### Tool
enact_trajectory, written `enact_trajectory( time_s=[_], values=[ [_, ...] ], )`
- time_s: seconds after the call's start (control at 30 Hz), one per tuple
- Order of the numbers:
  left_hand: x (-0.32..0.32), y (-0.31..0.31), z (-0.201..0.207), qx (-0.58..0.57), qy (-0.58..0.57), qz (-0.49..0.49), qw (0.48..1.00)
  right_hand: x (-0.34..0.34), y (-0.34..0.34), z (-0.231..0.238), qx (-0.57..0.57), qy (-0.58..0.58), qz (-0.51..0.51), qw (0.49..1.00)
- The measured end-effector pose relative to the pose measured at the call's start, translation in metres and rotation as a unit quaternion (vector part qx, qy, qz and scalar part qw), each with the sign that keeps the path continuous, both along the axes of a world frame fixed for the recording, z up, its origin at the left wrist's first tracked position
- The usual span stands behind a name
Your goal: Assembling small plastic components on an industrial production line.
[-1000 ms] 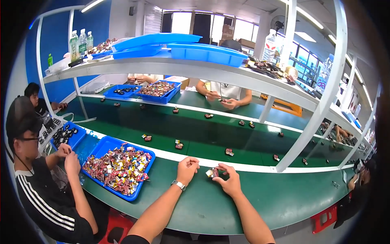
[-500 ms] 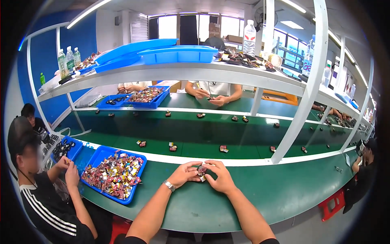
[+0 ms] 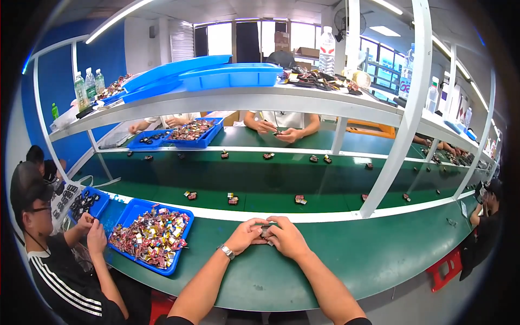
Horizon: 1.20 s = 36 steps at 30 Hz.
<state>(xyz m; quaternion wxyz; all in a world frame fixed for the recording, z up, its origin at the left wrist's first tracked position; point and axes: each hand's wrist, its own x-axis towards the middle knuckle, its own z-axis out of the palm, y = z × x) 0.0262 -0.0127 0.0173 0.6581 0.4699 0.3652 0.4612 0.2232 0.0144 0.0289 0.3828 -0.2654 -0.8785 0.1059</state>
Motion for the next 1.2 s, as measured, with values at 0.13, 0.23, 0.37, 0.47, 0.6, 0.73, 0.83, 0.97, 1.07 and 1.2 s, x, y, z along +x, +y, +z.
enact_trajectory(
  time_s=[0.13,0.23,0.37,0.47,0.6,0.73,0.83,0.97,1.07,1.2],
  values=[
    [-0.001,0.001,-0.001,0.005,0.031,0.002,0.999,0.003,0.001,0.001,-0.002,-0.012,-0.005,1.000],
    [-0.003,0.003,-0.005,0.000,0.015,-0.004,1.000,0.003,-0.004,0.003,-0.044,0.011,-0.014,0.999],
    [-0.006,0.000,0.000,0.021,-0.006,-0.037,0.999,0.002,-0.004,0.000,-0.098,0.048,-0.028,0.994],
    [-0.009,-0.001,-0.001,0.029,0.007,-0.042,0.999,0.000,-0.004,-0.001,-0.102,0.040,-0.030,0.993],
    [-0.005,0.001,-0.001,0.013,0.011,-0.031,0.999,0.003,-0.004,-0.003,-0.109,0.046,-0.022,0.993],
    [-0.008,0.003,-0.009,0.002,0.004,-0.017,1.000,0.001,-0.007,0.000,-0.127,0.056,0.024,0.990],
    [-0.006,0.003,-0.005,-0.005,0.019,-0.010,1.000,0.000,-0.008,-0.003,-0.124,0.053,0.007,0.991],
    [-0.006,0.003,-0.006,-0.005,0.003,-0.009,1.000,-0.004,-0.010,-0.006,-0.115,0.071,-0.023,0.991],
    [-0.008,0.004,-0.009,-0.008,0.000,-0.009,1.000,-0.010,-0.011,-0.011,-0.103,0.070,-0.038,0.991],
    [-0.009,0.006,-0.012,-0.004,-0.005,-0.007,1.000,-0.013,-0.010,-0.015,-0.115,0.087,-0.045,0.989]
  ],
)
